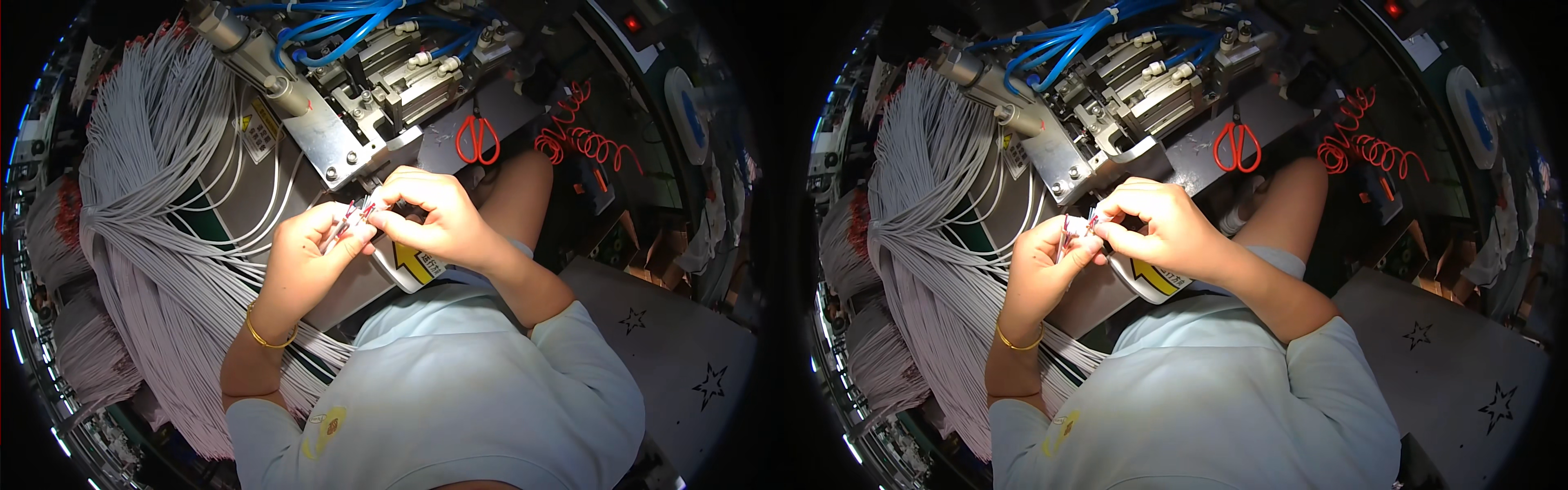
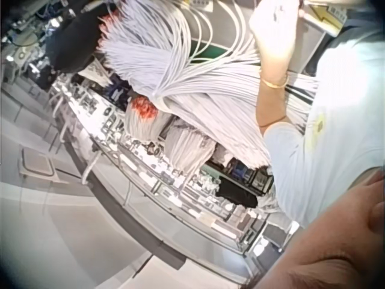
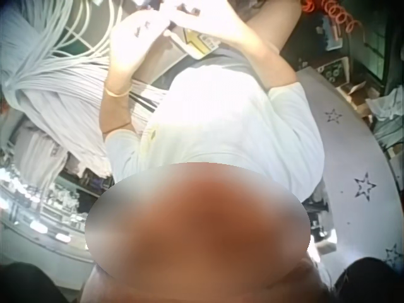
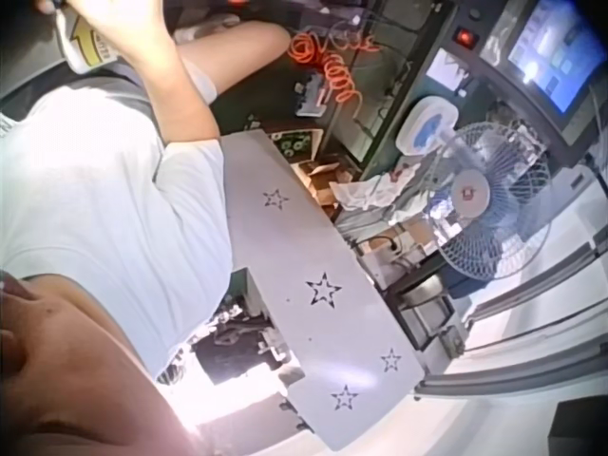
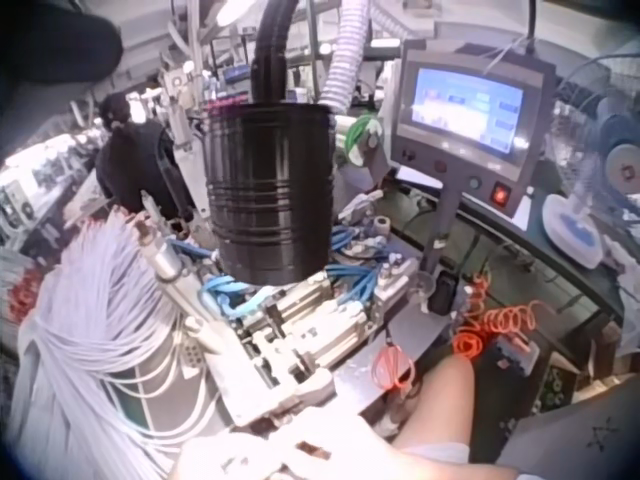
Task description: The person repeatedly takes wires from a bundle, aligns the colored wire ends into a connector terminal, and feeds them into a machine fixture.
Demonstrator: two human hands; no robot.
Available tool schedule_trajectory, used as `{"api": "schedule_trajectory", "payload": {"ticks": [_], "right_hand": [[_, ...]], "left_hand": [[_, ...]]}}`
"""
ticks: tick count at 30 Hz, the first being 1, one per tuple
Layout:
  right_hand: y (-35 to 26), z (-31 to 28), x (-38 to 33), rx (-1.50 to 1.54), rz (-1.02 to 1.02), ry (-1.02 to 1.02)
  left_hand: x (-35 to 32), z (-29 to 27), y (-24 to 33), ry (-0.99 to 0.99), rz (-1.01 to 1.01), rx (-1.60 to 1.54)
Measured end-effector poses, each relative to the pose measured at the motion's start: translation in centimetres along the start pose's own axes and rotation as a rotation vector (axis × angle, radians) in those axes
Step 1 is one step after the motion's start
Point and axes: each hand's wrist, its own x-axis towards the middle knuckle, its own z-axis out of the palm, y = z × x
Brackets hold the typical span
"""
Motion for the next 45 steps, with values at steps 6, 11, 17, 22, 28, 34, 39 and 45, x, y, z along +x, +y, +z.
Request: {"api": "schedule_trajectory", "payload": {"ticks": [6,11,17,22,28,34,39,45], "right_hand": [[-0.5,0.0,-0.1,0.202,0.208,-0.026],[-0.6,-0.7,0.3,-0.232,0.007,-0.096],[0.0,-0.7,0.2,-0.206,-0.121,-0.077],[0.2,0.2,0.2,-0.269,-0.159,0.038],[2.3,-0.7,-0.7,-0.362,0.055,0.163],[3.4,-0.8,-0.2,-0.348,0.099,0.045],[4.3,-0.9,0.0,-0.309,0.072,0.029],[4.3,-1.5,0.1,-0.362,0.005,-0.003]], "left_hand": [[-0.1,0.3,-0.2,0.054,0.097,0.150],[-0.2,0.6,-0.2,0.016,0.092,0.365],[-0.2,0.2,0.3,0.060,0.007,0.158],[-0.2,0.5,-0.6,0.090,0.138,0.221],[0.3,-0.1,-0.7,0.116,0.210,0.636],[-0.1,0.6,-1.1,0.174,0.180,0.809],[-0.1,1.7,-1.1,0.246,0.280,0.908],[-0.4,2.5,-1.1,0.120,0.322,0.918]]}}
